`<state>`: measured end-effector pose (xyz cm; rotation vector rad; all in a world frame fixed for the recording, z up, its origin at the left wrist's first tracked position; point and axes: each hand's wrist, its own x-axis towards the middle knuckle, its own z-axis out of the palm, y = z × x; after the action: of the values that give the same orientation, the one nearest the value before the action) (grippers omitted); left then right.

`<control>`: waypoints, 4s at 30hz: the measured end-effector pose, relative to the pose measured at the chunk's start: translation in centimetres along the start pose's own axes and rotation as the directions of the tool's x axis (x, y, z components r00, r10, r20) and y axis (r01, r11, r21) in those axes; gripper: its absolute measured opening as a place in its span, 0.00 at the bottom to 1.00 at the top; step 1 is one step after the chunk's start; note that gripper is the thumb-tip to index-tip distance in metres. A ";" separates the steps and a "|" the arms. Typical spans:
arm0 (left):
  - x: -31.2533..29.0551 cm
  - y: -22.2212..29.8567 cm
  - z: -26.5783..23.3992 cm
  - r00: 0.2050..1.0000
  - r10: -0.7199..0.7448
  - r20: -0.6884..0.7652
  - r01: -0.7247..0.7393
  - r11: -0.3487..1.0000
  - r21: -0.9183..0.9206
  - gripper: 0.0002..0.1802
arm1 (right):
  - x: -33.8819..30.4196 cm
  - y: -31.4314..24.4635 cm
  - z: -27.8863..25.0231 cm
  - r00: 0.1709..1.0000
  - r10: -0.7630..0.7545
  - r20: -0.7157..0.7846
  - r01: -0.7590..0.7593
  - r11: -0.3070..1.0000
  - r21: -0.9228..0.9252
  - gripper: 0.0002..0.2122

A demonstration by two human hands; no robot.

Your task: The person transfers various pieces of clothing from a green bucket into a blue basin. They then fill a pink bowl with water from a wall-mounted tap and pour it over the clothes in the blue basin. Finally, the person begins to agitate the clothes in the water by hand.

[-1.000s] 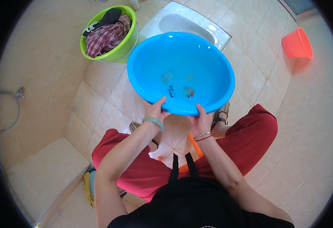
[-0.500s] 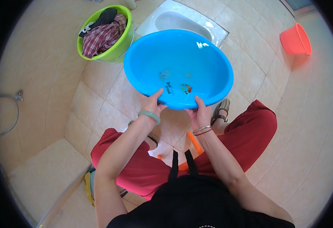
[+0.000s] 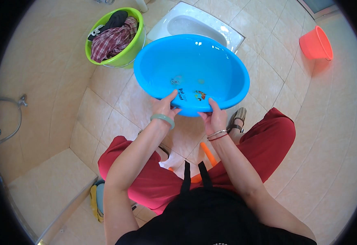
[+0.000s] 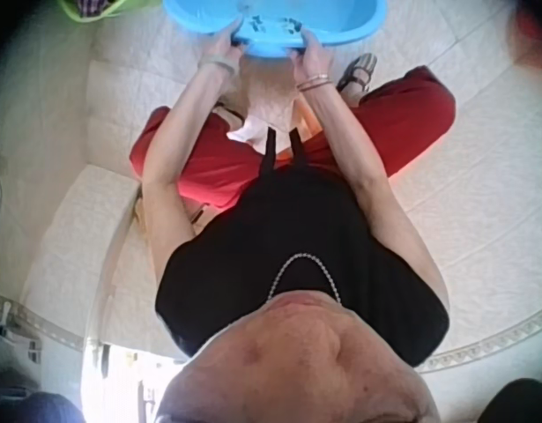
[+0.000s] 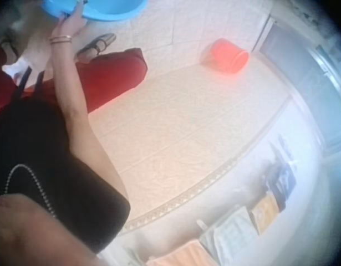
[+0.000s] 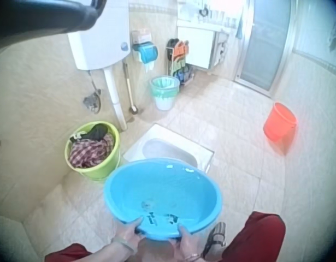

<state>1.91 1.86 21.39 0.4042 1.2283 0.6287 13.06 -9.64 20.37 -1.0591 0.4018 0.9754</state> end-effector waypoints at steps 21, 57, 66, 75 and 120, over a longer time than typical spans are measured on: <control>-1.6 1.9 4.8 0.983 0.098 0.152 -0.095 0.995 -0.026 0.38 | 0.2 -5.8 1.3 0.992 -0.060 0.111 0.064 0.998 -0.025 0.13; -1.1 5.9 13.9 0.968 0.120 0.221 -0.119 0.993 -0.020 0.19 | 3.9 -16.1 6.5 0.979 -0.167 0.120 0.183 0.973 -0.141 0.18; -3.0 3.9 11.6 0.982 0.151 0.114 -0.149 0.988 -0.027 0.22 | 3.2 -13.8 3.4 0.973 -0.176 0.152 0.191 0.977 -0.092 0.15; 5.5 2.4 -1.0 0.995 0.040 -0.089 0.006 0.887 0.461 0.23 | 4.2 -10.4 -8.0 0.968 -0.185 -0.171 0.155 0.972 -0.175 0.11; 32.8 -0.2 -3.0 0.984 -0.144 0.106 0.072 0.862 0.502 0.30 | 13.9 -2.7 0.7 0.812 -0.572 -0.120 0.518 0.799 -0.306 0.08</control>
<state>5.70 22.66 -3.93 0.7919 1.2604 0.1704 22.67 -2.78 12.53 -1.4235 0.1121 0.3958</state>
